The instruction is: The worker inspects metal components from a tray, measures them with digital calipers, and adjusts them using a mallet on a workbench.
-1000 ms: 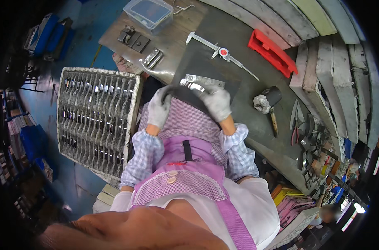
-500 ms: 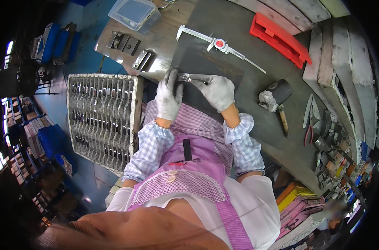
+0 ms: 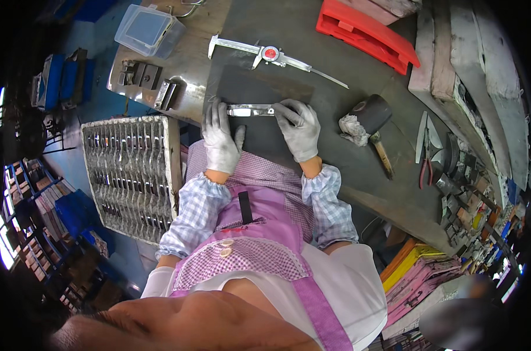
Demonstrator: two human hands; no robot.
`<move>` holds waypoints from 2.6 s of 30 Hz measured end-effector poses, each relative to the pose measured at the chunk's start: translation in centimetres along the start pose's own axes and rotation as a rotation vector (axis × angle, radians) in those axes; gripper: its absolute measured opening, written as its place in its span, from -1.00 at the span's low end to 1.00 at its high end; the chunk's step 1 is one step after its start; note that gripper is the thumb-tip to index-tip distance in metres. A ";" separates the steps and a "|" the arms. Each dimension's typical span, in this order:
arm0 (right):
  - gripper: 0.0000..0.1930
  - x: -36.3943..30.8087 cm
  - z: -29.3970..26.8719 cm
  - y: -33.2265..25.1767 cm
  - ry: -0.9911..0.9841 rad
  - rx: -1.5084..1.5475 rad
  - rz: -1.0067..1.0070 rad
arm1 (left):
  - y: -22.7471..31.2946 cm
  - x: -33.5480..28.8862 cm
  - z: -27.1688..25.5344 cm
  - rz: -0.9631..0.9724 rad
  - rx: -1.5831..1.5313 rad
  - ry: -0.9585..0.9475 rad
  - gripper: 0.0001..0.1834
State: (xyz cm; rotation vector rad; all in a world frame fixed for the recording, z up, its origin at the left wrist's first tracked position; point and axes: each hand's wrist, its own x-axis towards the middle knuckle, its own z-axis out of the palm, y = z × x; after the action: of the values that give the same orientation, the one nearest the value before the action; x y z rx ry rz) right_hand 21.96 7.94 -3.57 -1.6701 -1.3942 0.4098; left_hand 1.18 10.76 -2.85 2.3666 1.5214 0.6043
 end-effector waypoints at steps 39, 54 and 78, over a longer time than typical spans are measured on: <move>-0.72 -4.5 7.9 -13.3 -0.896 -0.343 -0.091 | -42.8 -37.4 -24.4 -1.204 0.562 0.268 -0.76; -0.69 -3.9 10.1 -22.6 -0.683 0.090 -0.387 | -17.7 -16.4 -19.3 -0.552 -0.236 -0.002 -0.73; -0.79 3.1 0.9 -7.6 -0.470 0.055 0.325 | -2.3 -0.1 -3.5 -0.130 -0.249 0.112 -0.46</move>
State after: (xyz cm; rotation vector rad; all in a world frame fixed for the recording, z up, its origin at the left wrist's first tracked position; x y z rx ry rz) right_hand 17.64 10.82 2.79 -1.8320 -1.4172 1.0727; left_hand -2.35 11.65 -0.83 2.0623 1.5316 0.8534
